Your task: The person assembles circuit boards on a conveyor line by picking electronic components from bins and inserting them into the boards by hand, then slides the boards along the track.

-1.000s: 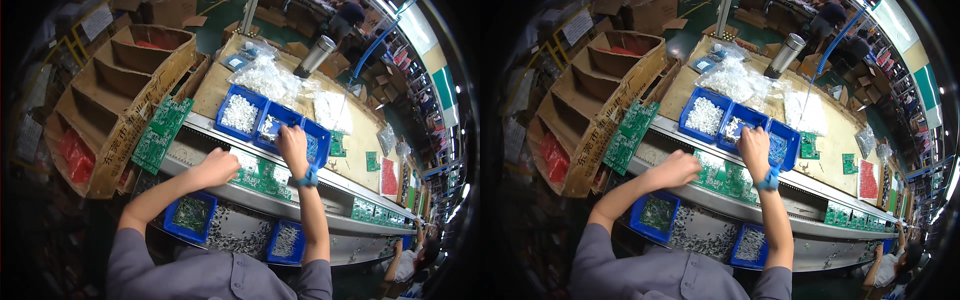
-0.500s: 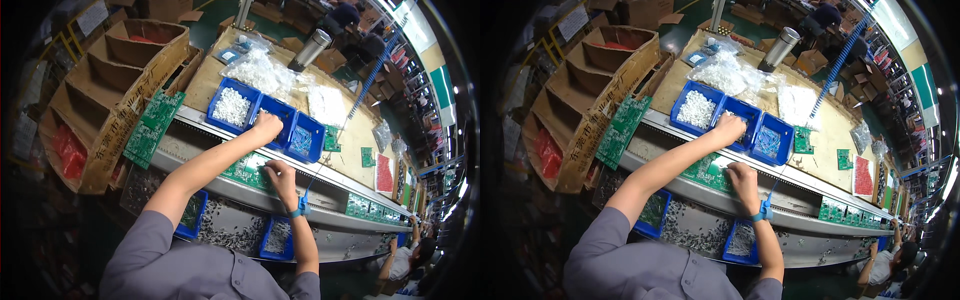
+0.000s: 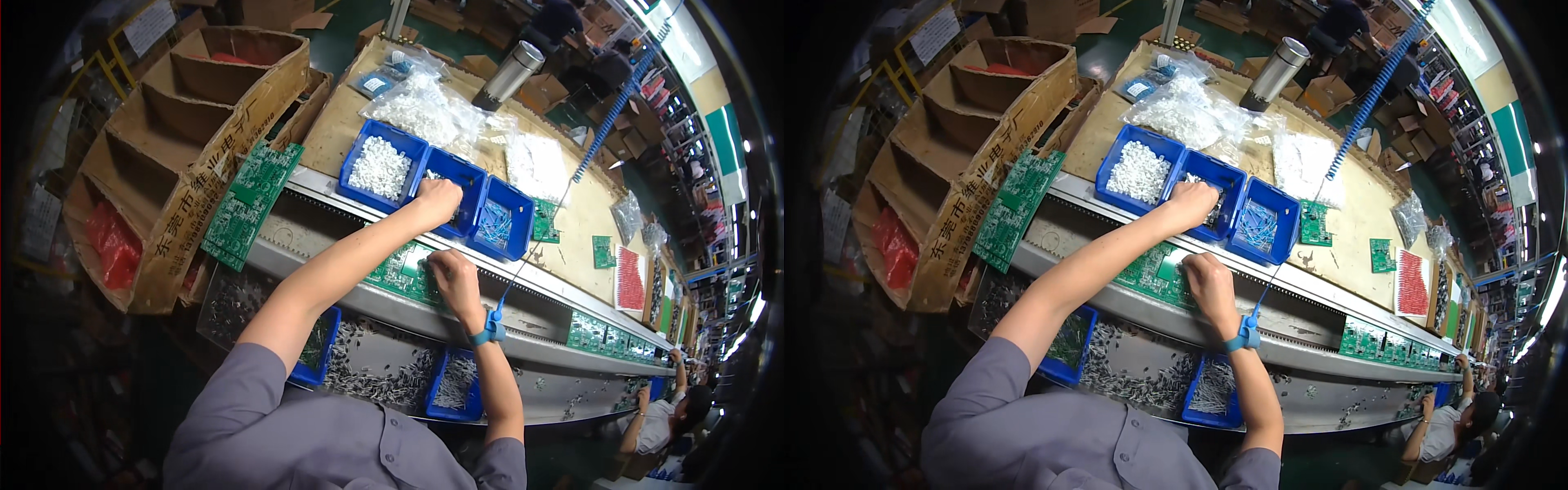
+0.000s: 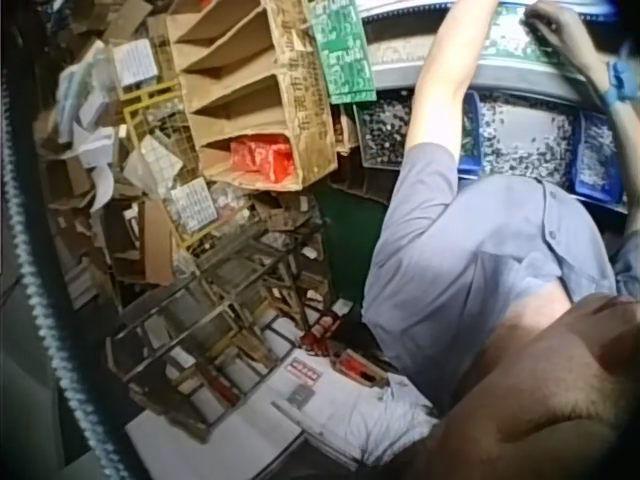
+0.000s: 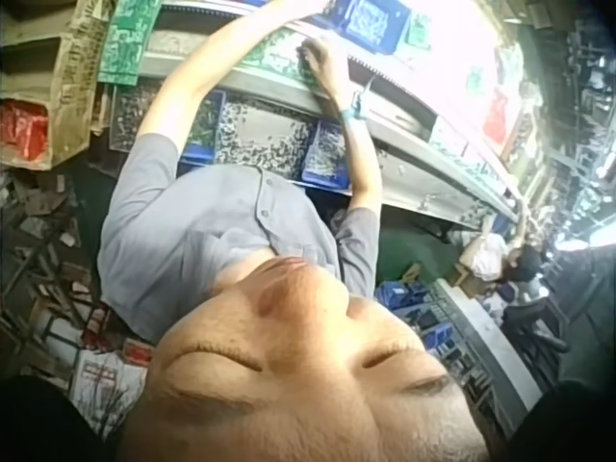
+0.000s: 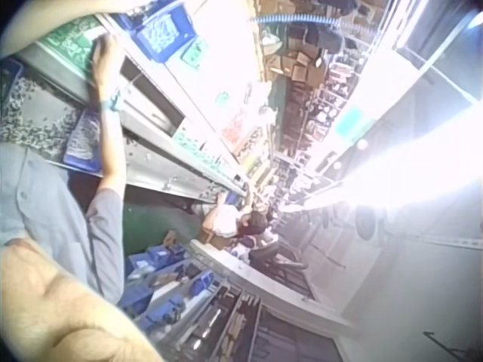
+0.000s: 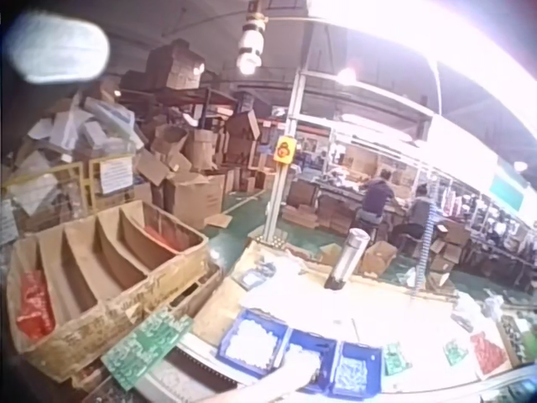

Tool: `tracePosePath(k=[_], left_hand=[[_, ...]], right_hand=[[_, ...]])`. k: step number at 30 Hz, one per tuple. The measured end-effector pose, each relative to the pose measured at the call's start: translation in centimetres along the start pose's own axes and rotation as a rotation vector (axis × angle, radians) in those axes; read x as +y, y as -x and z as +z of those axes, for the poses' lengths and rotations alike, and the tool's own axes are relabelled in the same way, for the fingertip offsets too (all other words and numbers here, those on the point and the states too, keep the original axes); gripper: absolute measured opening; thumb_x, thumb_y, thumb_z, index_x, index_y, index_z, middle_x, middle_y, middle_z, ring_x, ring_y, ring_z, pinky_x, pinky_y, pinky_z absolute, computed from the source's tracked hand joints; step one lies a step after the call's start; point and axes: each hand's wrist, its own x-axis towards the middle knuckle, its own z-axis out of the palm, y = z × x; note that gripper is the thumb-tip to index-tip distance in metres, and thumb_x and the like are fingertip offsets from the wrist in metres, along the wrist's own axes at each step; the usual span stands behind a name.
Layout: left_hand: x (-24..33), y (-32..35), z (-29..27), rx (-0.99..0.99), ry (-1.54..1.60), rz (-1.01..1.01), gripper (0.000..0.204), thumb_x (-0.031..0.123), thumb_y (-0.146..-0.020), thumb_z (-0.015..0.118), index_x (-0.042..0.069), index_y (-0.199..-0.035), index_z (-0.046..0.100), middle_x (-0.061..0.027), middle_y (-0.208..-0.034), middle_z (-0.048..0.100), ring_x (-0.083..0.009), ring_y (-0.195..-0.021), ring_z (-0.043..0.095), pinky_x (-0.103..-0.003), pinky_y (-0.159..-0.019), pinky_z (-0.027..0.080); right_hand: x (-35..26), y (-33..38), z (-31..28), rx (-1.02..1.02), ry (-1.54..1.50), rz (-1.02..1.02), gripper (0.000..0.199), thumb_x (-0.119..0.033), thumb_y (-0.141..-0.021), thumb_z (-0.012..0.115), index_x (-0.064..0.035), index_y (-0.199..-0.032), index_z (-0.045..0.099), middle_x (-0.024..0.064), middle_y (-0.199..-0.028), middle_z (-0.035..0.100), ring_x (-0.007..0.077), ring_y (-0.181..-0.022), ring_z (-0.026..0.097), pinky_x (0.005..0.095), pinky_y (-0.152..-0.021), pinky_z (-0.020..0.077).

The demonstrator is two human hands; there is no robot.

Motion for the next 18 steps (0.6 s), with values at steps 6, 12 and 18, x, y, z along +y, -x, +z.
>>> tracePosePath(k=[6,12,18], left_hand=[[0.0,-0.4,0.3,-0.021,0.017,-0.002,0.015,0.004,-0.072,0.061,0.009,-0.080,0.072,-0.0134,-0.085,0.070,-0.0288,-0.085,0.069,-0.040,-0.066,0.054],[-0.1,-0.6,-0.4,-0.040,0.087,-0.013,0.014,0.004,-0.074,0.060,0.006,-0.082,0.070,-0.0162,-0.086,0.069,-0.0318,-0.086,0.068,-0.043,-0.069,0.054],[-0.7,-1.2,-1.4,0.072,0.109,0.050,0.011,0.000,-0.075,0.056,0.000,-0.079,0.067,-0.0218,-0.083,0.066,-0.0363,-0.082,0.066,-0.044,-0.069,0.055]], right_hand=[[0.4,0.1,0.4,0.069,0.023,-0.105,0.009,-0.002,-0.079,0.061,-0.0039,-0.087,0.064,0.0141,-0.078,0.060,0.0336,-0.068,0.060,0.0396,-0.060,0.0474],[-0.1,0.4,0.9,0.129,0.097,-0.070,0.007,-0.006,-0.080,0.061,-0.0078,-0.086,0.063,0.0099,-0.079,0.061,0.0310,-0.070,0.060,0.0396,-0.059,0.0473],[-0.3,0.6,1.5,0.097,0.233,-0.057,0.004,-0.008,-0.079,0.061,-0.0092,-0.082,0.064,0.0084,-0.077,0.060,0.0288,-0.071,0.061,0.0382,-0.059,0.0478]])
